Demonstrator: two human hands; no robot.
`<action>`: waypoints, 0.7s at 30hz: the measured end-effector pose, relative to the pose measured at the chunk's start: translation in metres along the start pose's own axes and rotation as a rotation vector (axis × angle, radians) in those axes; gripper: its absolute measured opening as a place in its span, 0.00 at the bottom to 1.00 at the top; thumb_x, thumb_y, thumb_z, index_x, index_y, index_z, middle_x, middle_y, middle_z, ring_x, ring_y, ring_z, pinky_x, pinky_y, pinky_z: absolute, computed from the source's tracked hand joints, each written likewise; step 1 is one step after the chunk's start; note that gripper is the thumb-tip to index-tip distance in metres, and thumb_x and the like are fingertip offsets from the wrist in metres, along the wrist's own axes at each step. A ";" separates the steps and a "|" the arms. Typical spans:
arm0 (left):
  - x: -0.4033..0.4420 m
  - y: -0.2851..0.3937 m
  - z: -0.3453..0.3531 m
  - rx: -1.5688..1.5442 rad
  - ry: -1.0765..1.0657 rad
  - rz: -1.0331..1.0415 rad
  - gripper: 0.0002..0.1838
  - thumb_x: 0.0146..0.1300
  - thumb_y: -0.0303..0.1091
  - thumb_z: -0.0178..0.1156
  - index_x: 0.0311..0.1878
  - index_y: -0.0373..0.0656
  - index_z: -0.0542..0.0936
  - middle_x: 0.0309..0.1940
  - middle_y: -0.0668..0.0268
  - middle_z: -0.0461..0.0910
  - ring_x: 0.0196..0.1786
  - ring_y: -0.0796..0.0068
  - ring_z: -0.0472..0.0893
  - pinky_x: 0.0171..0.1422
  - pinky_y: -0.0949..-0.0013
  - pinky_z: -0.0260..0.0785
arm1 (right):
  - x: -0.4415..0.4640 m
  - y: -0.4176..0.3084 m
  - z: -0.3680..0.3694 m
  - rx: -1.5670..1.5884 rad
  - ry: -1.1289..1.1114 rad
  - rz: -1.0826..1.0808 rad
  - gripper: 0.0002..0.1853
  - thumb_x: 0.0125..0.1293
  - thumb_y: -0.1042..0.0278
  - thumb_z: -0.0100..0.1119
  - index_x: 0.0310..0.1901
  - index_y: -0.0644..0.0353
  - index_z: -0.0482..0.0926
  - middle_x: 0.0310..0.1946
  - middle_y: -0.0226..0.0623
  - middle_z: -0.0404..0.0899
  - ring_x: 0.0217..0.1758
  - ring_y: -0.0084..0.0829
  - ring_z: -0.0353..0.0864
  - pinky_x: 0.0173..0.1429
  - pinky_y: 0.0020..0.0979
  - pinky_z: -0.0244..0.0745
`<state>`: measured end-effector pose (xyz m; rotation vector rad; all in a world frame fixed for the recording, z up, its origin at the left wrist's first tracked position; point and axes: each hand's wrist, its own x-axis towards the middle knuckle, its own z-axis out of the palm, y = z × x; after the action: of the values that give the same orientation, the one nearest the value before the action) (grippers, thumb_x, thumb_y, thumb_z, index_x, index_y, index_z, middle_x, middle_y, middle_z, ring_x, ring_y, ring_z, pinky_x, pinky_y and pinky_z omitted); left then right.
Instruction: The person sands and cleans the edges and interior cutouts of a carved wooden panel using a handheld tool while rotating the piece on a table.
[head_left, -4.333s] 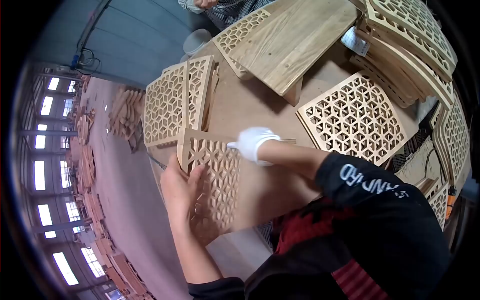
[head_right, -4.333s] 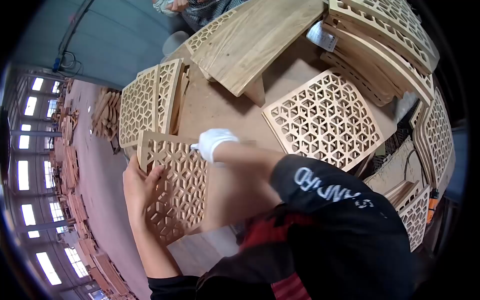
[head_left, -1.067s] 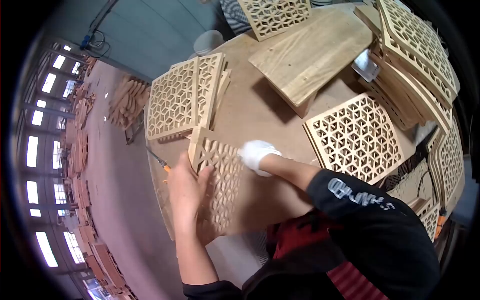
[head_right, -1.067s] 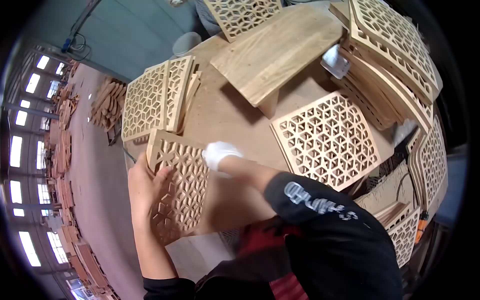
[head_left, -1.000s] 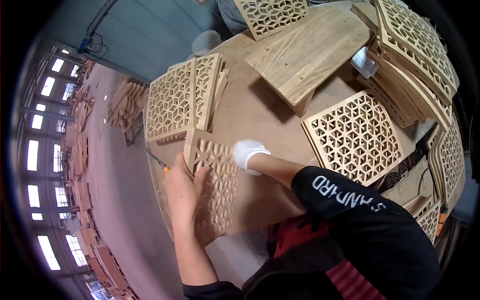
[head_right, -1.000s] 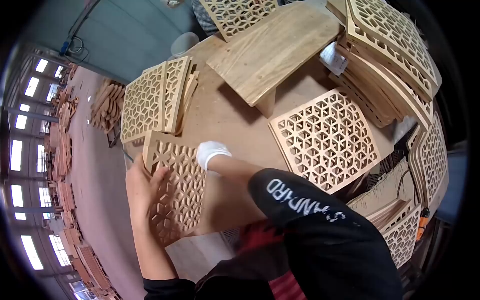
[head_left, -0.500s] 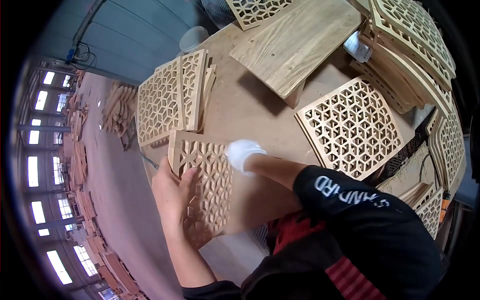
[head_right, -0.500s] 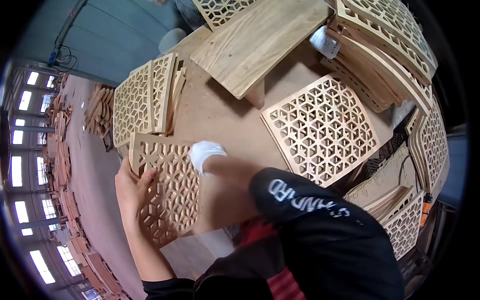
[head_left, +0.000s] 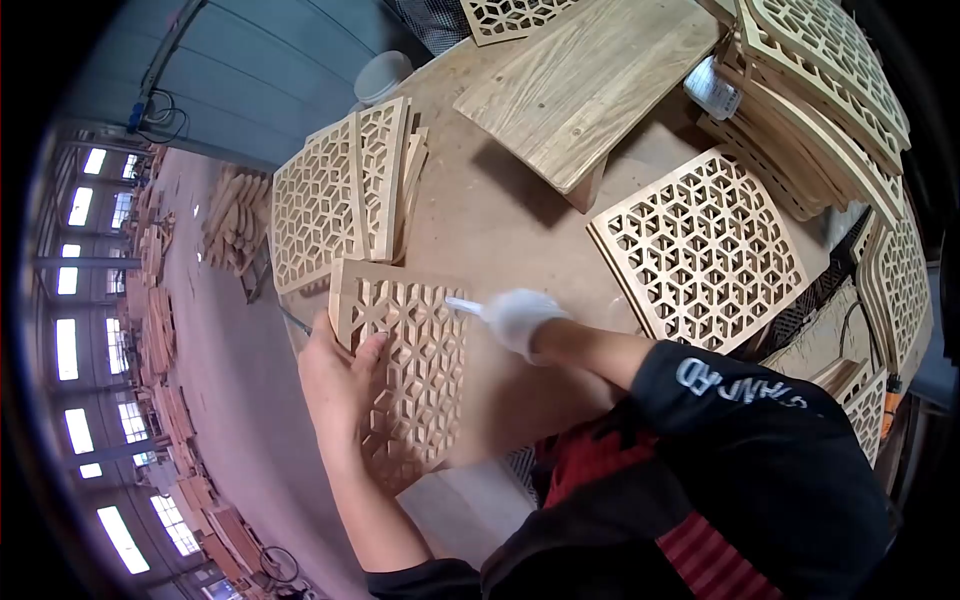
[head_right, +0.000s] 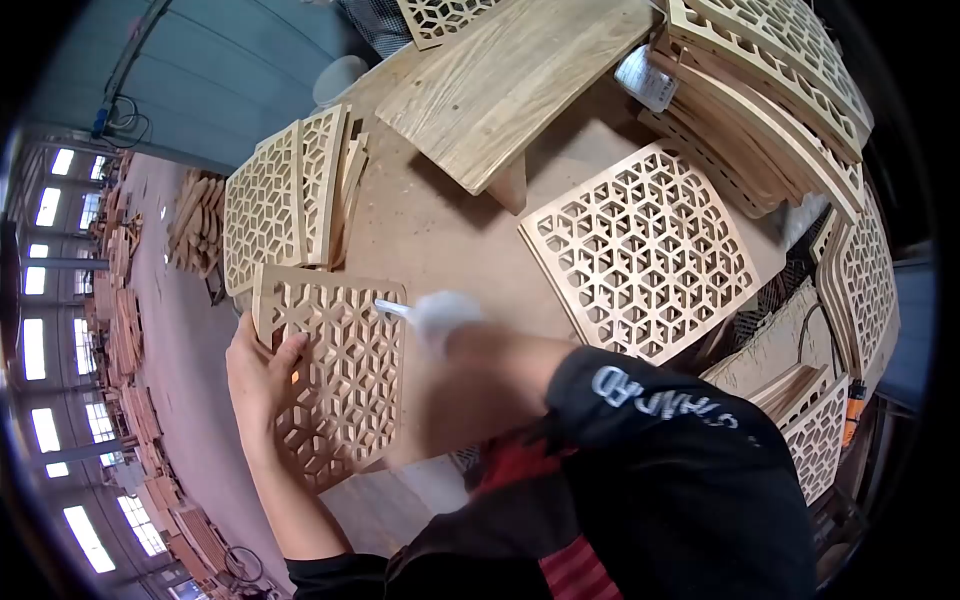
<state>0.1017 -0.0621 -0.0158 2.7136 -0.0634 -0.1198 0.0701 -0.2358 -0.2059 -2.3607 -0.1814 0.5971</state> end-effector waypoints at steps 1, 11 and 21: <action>0.000 0.003 -0.001 0.013 -0.004 -0.019 0.19 0.57 0.26 0.72 0.50 0.36 0.78 0.33 0.53 0.87 0.35 0.63 0.87 0.43 0.64 0.77 | -0.013 0.011 0.002 0.008 -0.049 0.072 0.16 0.73 0.66 0.45 0.51 0.56 0.84 0.42 0.49 0.86 0.45 0.52 0.86 0.48 0.47 0.81; 0.001 -0.004 0.001 0.034 -0.017 0.010 0.19 0.57 0.25 0.71 0.51 0.35 0.78 0.35 0.53 0.88 0.37 0.65 0.88 0.44 0.64 0.78 | -0.017 0.037 -0.003 -0.070 -0.039 0.014 0.15 0.71 0.72 0.46 0.47 0.62 0.85 0.41 0.50 0.85 0.43 0.50 0.87 0.47 0.46 0.82; -0.001 -0.006 0.003 0.001 -0.007 0.021 0.22 0.54 0.30 0.73 0.51 0.36 0.78 0.32 0.48 0.85 0.37 0.48 0.86 0.44 0.56 0.76 | 0.061 -0.015 0.002 -0.058 0.044 0.031 0.16 0.69 0.70 0.48 0.49 0.62 0.85 0.44 0.52 0.86 0.46 0.54 0.86 0.49 0.48 0.81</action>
<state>0.1007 -0.0581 -0.0211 2.7126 -0.0943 -0.1235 0.1234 -0.2066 -0.2198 -2.4340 -0.1442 0.5617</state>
